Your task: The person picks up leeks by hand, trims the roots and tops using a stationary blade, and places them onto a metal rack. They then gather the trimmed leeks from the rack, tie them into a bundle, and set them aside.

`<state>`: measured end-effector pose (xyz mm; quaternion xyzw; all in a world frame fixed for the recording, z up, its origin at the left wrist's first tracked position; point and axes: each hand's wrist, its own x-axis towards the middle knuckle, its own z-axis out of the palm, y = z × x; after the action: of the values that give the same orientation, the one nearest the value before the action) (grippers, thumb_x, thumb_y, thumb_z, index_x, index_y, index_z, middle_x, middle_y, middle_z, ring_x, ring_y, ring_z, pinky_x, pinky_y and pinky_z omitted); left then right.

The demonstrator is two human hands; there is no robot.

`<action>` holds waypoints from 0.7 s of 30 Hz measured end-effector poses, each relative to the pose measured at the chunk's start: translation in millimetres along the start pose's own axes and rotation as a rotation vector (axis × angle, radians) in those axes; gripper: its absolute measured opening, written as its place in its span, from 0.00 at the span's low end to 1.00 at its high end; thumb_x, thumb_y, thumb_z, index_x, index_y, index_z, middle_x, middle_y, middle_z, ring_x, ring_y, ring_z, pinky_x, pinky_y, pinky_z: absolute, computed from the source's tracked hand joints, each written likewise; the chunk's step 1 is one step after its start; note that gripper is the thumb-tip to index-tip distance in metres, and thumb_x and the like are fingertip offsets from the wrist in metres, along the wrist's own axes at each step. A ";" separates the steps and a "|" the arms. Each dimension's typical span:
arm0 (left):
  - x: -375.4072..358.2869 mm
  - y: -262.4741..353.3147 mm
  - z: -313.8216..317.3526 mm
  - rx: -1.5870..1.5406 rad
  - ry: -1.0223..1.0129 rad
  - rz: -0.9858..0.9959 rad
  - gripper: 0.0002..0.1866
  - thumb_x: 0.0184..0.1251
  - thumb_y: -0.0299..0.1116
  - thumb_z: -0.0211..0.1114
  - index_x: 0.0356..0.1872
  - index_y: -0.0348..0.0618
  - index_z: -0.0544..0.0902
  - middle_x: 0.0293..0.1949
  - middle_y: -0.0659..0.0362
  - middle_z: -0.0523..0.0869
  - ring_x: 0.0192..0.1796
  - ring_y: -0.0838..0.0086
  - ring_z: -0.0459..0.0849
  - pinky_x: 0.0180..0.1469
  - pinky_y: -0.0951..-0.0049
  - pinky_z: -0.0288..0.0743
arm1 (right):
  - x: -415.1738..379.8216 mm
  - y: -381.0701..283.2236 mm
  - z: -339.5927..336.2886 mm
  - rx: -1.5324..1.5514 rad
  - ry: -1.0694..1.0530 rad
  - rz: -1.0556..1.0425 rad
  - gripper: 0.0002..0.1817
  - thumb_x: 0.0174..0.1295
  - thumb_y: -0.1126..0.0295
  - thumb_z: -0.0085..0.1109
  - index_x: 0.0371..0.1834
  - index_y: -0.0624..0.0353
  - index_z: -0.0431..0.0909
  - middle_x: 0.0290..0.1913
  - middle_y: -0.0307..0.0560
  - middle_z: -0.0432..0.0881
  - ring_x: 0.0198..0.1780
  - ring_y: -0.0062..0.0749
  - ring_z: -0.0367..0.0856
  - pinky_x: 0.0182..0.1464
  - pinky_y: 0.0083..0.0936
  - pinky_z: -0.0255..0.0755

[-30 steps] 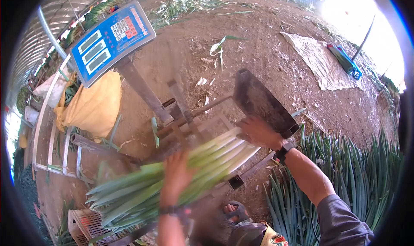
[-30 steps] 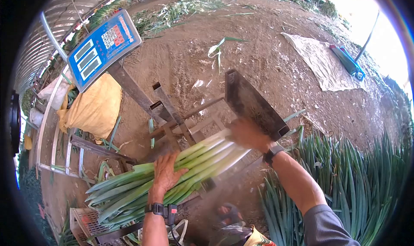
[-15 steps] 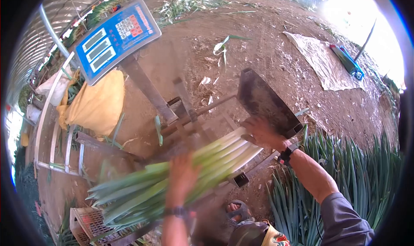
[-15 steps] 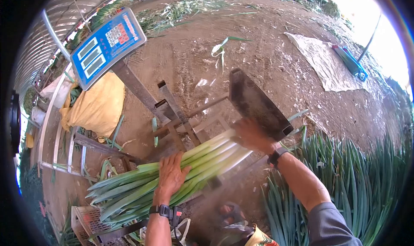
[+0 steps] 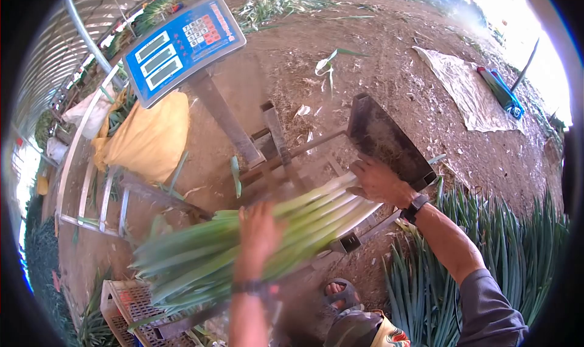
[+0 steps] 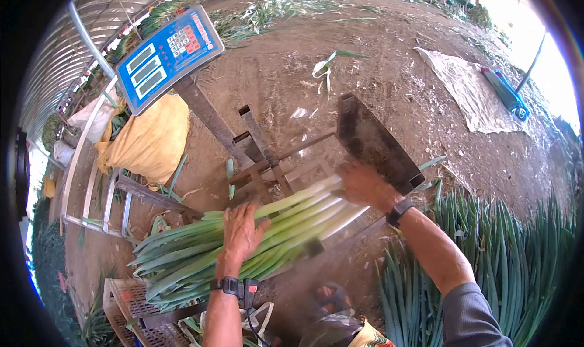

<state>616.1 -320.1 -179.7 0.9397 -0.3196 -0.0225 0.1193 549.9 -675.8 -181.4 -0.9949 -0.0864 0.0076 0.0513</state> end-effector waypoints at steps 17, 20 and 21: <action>-78.2 -18.7 -93.8 -0.026 0.218 -0.132 0.28 0.65 0.33 0.71 0.66 0.37 0.76 0.61 0.45 0.82 0.64 0.49 0.78 0.70 0.48 0.65 | -24.6 -18.7 -14.1 0.173 0.323 0.004 0.28 0.67 0.61 0.66 0.65 0.65 0.73 0.59 0.60 0.81 0.62 0.57 0.78 0.65 0.46 0.74; -106.9 -0.8 -127.7 -0.043 0.154 -0.087 0.28 0.66 0.30 0.71 0.67 0.41 0.75 0.63 0.46 0.81 0.65 0.48 0.78 0.69 0.51 0.68 | -37.9 -25.8 -14.1 0.358 0.459 0.101 0.18 0.69 0.65 0.65 0.58 0.61 0.80 0.49 0.54 0.86 0.49 0.50 0.84 0.51 0.42 0.80; -122.4 7.5 -143.7 -0.059 0.130 -0.083 0.28 0.67 0.30 0.70 0.68 0.42 0.75 0.64 0.46 0.81 0.65 0.48 0.78 0.69 0.52 0.70 | -47.1 -27.6 -16.9 0.404 0.485 0.148 0.14 0.70 0.66 0.65 0.53 0.61 0.83 0.43 0.50 0.87 0.41 0.43 0.86 0.43 0.38 0.81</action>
<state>531.4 -221.6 -42.6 0.9478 -0.2712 0.0244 0.1661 499.2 -658.5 -161.4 -0.9409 0.0044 -0.2091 0.2663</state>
